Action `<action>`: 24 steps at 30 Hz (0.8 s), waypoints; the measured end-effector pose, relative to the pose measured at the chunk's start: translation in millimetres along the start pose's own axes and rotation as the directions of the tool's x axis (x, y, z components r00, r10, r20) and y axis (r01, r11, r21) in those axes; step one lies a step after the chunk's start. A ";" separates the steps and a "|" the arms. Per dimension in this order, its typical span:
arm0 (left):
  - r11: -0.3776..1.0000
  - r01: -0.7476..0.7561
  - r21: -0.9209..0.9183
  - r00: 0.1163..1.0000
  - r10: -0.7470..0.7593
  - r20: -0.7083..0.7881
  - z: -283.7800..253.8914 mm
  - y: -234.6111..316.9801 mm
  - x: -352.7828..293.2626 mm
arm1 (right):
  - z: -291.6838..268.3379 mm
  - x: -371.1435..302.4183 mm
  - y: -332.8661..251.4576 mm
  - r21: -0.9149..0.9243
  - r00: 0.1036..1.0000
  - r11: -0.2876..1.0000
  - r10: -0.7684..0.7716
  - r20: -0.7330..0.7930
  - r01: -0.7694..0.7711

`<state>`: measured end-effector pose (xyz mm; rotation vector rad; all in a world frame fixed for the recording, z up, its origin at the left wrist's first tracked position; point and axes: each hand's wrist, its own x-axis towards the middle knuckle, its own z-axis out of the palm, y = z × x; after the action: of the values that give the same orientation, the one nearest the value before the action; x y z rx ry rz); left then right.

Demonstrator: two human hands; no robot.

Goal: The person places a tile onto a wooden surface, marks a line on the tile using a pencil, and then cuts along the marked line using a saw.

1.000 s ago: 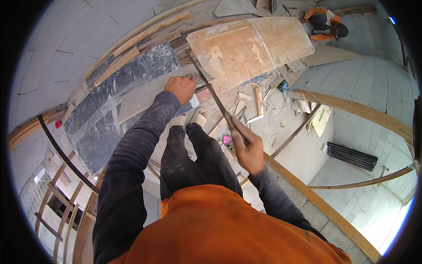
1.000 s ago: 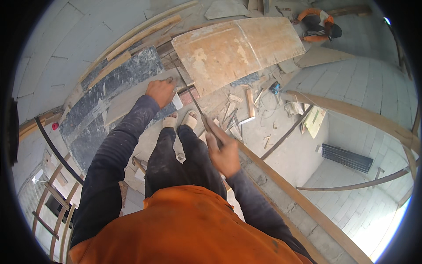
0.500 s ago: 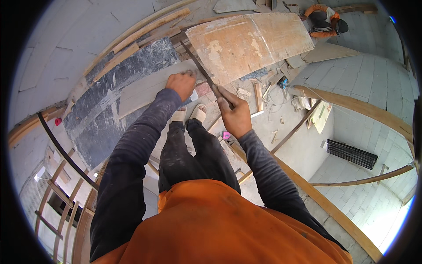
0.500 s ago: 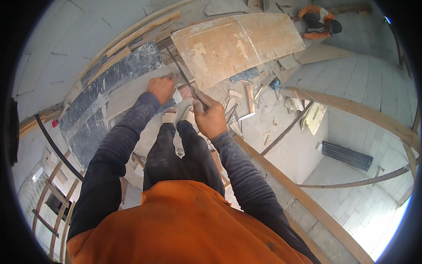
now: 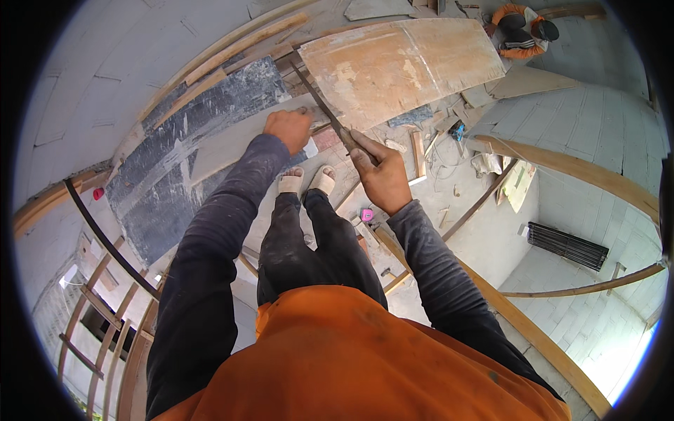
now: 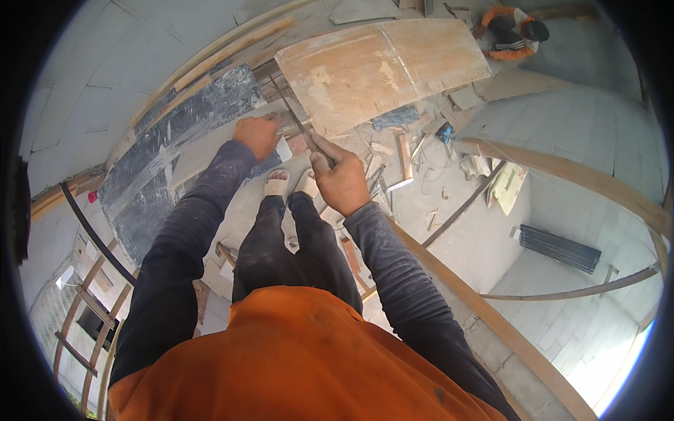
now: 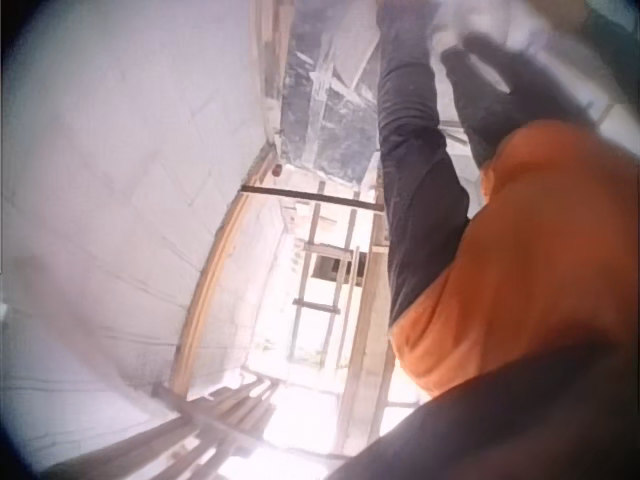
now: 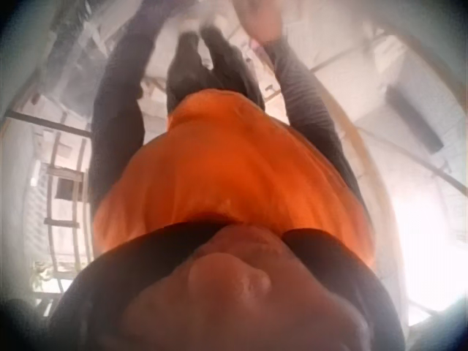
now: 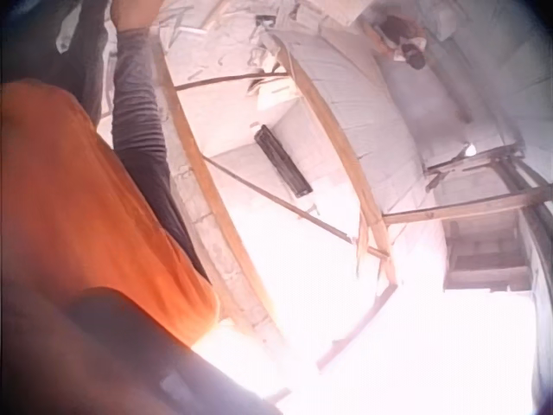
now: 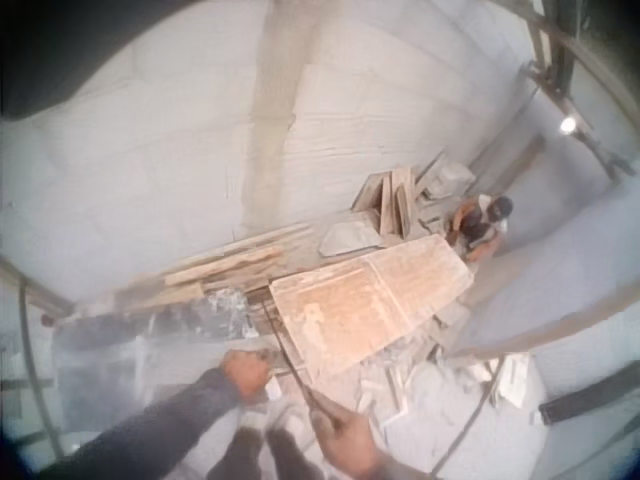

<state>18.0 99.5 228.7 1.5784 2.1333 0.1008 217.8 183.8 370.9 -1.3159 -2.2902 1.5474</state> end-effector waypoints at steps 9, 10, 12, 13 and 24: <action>0.999 -0.035 0.004 0.999 0.035 -0.027 -7.8 -17.2 11.5 | -29.4 -84.1 -8.2 -0.045 0.999 0.999 0.020 -0.037 -0.021; 0.998 -0.060 0.007 0.997 0.060 -0.038 -2.9 -13.1 10.4 | -10.4 -36.2 -9.1 -0.010 0.999 0.998 0.054 0.003 -0.054; 0.998 -0.055 0.006 0.998 0.055 -0.040 -3.8 -11.8 9.6 | 4.5 -0.1 -7.7 0.042 0.997 0.997 0.057 0.047 -0.059; 0.999 -0.044 0.015 0.998 0.045 -0.048 -6.6 -14.1 9.9 | 7.5 2.9 1.0 0.063 0.998 0.997 0.031 0.060 -0.034; 0.993 -0.118 -0.030 0.993 0.118 -0.010 16.2 27.8 -10.1 | 9.0 -67.3 43.5 0.015 0.985 0.990 0.140 -0.097 -0.139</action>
<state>51.5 95.9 227.1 1.6887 2.0341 0.1783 281.8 136.6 357.3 -1.5439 -2.1734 1.4933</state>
